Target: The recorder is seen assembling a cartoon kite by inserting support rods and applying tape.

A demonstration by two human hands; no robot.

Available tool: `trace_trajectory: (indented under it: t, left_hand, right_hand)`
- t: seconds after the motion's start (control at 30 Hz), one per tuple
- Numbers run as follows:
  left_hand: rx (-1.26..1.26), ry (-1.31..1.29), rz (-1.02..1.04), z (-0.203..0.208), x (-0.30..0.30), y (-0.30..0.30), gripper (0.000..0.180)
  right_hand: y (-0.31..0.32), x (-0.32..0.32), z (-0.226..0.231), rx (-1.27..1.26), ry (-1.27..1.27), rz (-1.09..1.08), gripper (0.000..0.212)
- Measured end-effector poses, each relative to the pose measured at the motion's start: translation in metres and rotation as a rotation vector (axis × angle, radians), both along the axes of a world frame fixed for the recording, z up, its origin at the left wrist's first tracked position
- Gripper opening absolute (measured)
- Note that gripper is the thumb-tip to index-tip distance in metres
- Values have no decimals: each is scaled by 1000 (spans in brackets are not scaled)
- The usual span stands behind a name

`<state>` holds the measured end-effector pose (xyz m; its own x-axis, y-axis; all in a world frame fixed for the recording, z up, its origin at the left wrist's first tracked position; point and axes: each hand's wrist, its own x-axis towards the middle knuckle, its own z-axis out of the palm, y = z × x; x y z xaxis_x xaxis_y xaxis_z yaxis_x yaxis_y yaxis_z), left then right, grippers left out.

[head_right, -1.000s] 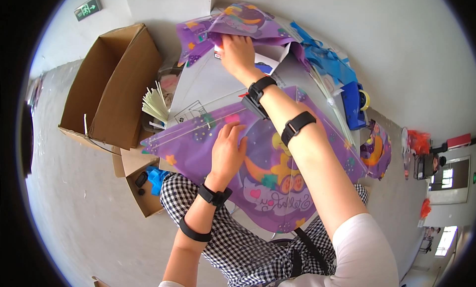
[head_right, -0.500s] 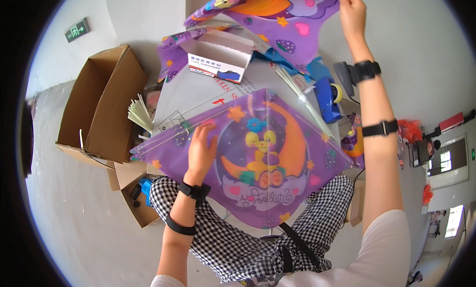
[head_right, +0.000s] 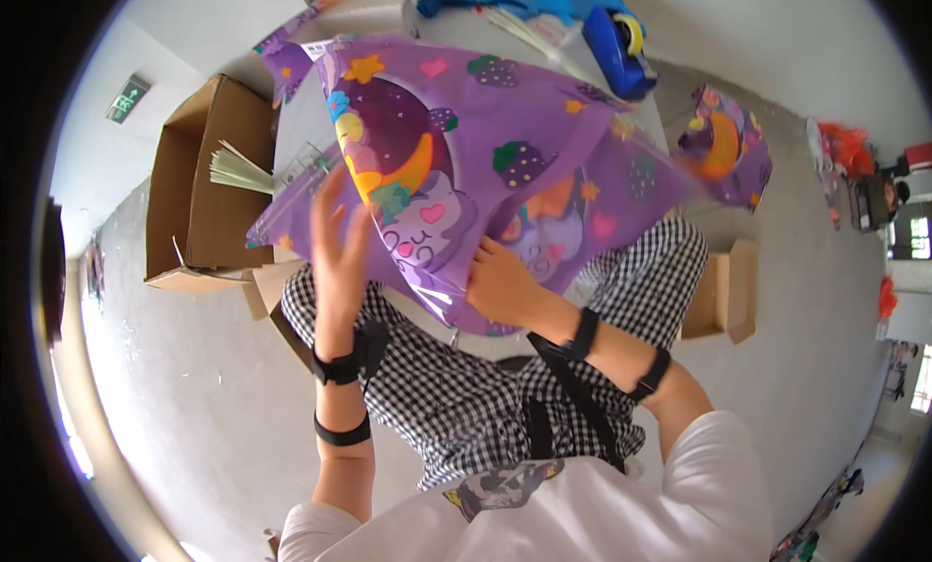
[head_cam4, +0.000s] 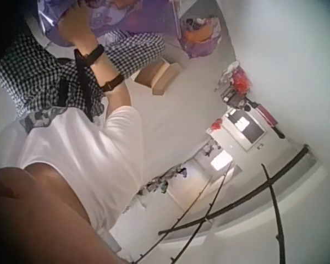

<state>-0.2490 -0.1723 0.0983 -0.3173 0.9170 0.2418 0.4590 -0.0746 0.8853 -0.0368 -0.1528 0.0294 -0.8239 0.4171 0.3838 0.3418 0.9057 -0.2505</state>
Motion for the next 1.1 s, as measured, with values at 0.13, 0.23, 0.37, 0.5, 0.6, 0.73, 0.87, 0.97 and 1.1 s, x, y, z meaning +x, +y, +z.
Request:
trace_trajectory:
  t: [0.13,0.23,0.37,0.5,0.6,0.73,0.87,0.97,1.1]
  left_hand:
    - [-139,483,-307,-31,73,14,88]
    - [-311,806,-412,-53,106,32,90]
    - [-532,1241,-446,-75,119,60,84]
    - [-494,1465,-416,-90,123,73,74]
    - [-512,1372,-517,-86,131,87,51]
    - [-438,1210,-408,-86,111,109,15]
    - [-307,628,-236,-42,71,104,19]
    - [-216,243,-164,-10,43,93,20]
    - [-29,-93,-29,10,23,56,17]
  right_hand:
    - [-25,-8,-61,-402,-66,-70,36]
    - [-41,-21,-70,-577,303,-161,32]
    - [-42,-16,-56,-414,202,-96,33]
    - [-39,-9,-54,-407,220,-34,27]
    - [-41,-11,-66,-402,170,-20,28]
    - [-32,1,-60,-391,165,-23,32]
    - [-8,51,-53,-808,426,-361,50]
    - [31,90,-68,-911,803,-806,47]
    - [111,154,-101,-1182,1391,-948,52]
